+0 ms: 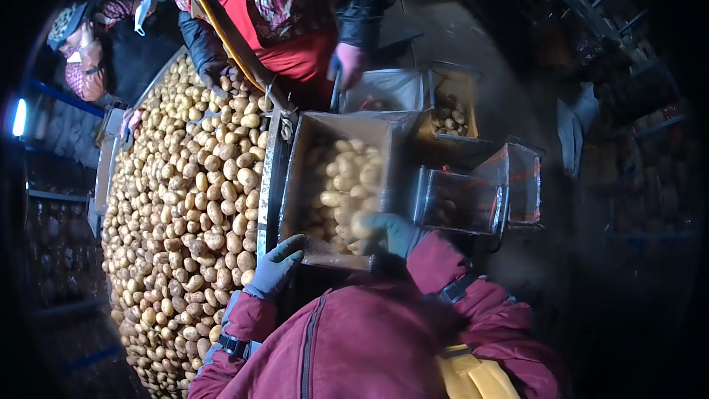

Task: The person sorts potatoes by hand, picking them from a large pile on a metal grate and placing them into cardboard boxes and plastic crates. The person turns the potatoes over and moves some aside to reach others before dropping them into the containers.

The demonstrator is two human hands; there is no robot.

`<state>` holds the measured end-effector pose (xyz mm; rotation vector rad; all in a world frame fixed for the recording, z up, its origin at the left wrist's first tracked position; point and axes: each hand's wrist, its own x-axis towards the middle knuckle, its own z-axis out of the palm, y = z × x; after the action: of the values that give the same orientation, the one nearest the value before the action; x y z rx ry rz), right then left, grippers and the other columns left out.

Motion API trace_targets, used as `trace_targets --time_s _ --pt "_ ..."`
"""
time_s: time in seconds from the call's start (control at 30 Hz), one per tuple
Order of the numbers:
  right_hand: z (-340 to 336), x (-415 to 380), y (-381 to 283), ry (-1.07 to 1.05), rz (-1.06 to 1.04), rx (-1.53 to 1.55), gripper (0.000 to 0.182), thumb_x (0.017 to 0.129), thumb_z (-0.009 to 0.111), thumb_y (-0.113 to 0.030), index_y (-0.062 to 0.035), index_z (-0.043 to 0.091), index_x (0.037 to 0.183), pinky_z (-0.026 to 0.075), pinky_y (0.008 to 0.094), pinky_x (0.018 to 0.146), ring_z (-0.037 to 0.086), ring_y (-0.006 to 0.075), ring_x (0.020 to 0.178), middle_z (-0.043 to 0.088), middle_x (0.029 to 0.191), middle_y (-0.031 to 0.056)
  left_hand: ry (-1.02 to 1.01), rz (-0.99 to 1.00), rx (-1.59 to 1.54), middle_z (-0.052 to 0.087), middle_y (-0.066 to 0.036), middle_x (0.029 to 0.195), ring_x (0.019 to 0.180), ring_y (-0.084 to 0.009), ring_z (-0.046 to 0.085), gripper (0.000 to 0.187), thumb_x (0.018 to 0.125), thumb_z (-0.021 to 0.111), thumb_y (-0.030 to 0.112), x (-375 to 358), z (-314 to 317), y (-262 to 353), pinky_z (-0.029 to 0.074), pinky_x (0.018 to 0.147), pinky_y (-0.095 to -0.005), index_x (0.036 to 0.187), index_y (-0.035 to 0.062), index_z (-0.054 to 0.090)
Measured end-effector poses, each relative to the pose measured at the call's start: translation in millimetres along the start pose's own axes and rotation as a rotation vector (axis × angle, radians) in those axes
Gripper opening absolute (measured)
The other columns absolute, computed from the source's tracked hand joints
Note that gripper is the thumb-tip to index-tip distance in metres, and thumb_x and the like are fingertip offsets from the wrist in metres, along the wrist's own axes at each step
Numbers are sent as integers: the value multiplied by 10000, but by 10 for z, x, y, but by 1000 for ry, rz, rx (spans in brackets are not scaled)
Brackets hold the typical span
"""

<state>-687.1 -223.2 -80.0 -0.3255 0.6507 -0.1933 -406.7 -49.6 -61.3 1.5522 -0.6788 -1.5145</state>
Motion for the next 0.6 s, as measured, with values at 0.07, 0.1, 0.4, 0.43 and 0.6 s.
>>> trace_targets --time_s 0.07,0.1,0.4,0.43,0.6 --pt "50 -9 101 -41 48 -86 469 969 649 -239 28 572 1347 591 335 735 722 260 806 711 1132 188 1 -11 25 619 -72 1401 1250 -135 579 491 973 686 76 -5 27 39 479 1056 -277 1441 13 553" --pt "69 -13 147 -28 57 -104 486 967 650 -229 36 559 1364 589 334 745 722 259 816 708 1139 189 1 -16 38 619 -72 1400 1248 -137 581 488 974 684 73 -2 38 58 481 1055 -278 1440 12 554" --pt "-930 -110 -468 160 -255 -91 516 1032 538 -400 -3 514 1361 630 439 664 728 349 943 694 1122 270 10 -48 -18 620 -82 1383 1237 -138 590 478 981 671 67 -12 49 -26 489 1044 -267 1440 6 551" --pt "-858 -184 -752 312 -402 69 578 1016 557 -483 -25 508 1365 630 432 669 729 321 924 703 1130 234 10 -57 -33 620 -84 1384 1239 -139 589 477 983 669 67 -26 53 -35 489 1045 -268 1441 5 550" --pt "-701 -168 -1115 424 -521 -123 794 1014 511 -589 -36 315 1548 610 388 841 706 281 1036 510 1493 194 32 72 169 639 -114 1371 1252 -198 601 475 999 656 190 37 -42 -363 474 1065 -308 1433 21 561"
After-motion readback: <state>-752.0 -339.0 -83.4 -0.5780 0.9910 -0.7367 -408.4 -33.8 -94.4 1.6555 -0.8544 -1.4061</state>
